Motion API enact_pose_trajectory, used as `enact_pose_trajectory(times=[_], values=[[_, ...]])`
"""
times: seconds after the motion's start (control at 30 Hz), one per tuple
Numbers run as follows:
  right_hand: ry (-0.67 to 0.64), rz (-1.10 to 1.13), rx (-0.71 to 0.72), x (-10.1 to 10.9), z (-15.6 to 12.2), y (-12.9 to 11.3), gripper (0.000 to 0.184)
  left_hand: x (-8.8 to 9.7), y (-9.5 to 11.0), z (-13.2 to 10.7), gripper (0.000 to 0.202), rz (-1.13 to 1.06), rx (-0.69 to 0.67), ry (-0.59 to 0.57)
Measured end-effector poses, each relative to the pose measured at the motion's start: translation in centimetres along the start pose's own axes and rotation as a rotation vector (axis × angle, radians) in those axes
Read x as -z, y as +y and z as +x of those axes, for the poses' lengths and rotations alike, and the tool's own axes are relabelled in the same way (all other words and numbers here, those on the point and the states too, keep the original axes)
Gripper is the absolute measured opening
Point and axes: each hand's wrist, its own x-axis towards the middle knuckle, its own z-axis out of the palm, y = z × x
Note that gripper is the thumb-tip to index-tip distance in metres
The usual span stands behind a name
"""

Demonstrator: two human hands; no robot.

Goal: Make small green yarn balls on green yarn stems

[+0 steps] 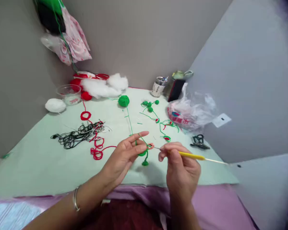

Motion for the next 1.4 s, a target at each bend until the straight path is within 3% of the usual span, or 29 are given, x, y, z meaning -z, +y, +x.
enact_pose_trajectory(times=[0.1,0.2,0.3,0.4,0.53,0.6,0.7,0.77,0.87,0.97,1.07,1.17,1.27,1.4], values=[[-0.041,-0.280,0.187,-1.2,-0.8,0.1,0.019,-0.5,-1.4,-0.2,0.059,-0.002,-0.103,0.015],[-0.026,-0.423,0.332,-1.4,-1.1,0.3,0.022,-0.5,-1.7,-0.2,0.058,-0.063,0.002,-0.029],[0.044,-0.271,0.235,-0.8,-0.7,0.2,0.021,-0.3,-1.1,0.0,0.050,-0.100,0.090,-0.062],[0.058,-0.042,0.077,-0.7,0.0,-0.1,0.020,-0.2,-0.5,-0.1,0.052,-0.041,0.012,-0.028],[-0.035,-0.065,0.067,-1.4,0.1,-0.1,0.018,-0.5,-0.8,-0.3,0.060,0.045,-0.024,-0.026],[-0.066,-0.181,0.116,-1.7,-0.3,0.1,0.020,-0.5,-1.2,-0.2,0.060,0.057,-0.041,0.004],[-0.077,-0.439,0.318,-1.5,-1.0,0.4,0.024,-0.3,-1.4,0.0,0.058,0.006,-0.068,0.038],[-0.078,-0.530,0.417,-1.1,-1.1,0.4,0.024,-0.1,-1.3,0.1,0.056,-0.053,-0.002,0.007],[-0.014,-0.382,0.296,-0.6,-0.4,0.0,0.021,0.0,-0.9,0.2,0.049,-0.085,0.112,-0.049],[0.029,-0.185,0.127,-0.7,0.0,-0.2,0.022,-0.3,-0.9,0.0,0.049,-0.012,0.005,0.000],[-0.003,-0.329,0.235,-1.3,-0.4,0.1,0.020,-0.7,-1.4,-0.2,0.061,0.034,-0.128,0.042],[0.011,-0.433,0.369,-1.5,-0.8,0.6,0.023,-0.7,-1.6,-0.2,0.059,-0.023,-0.016,-0.007],[0.062,-0.223,0.233,-1.0,-0.5,0.4,0.021,-0.4,-1.2,-0.1,0.049,-0.068,0.074,-0.041],[0.031,0.025,0.059,-1.0,0.1,0.0,0.020,-0.5,-0.9,-0.3,0.050,0.005,-0.015,-0.017]])
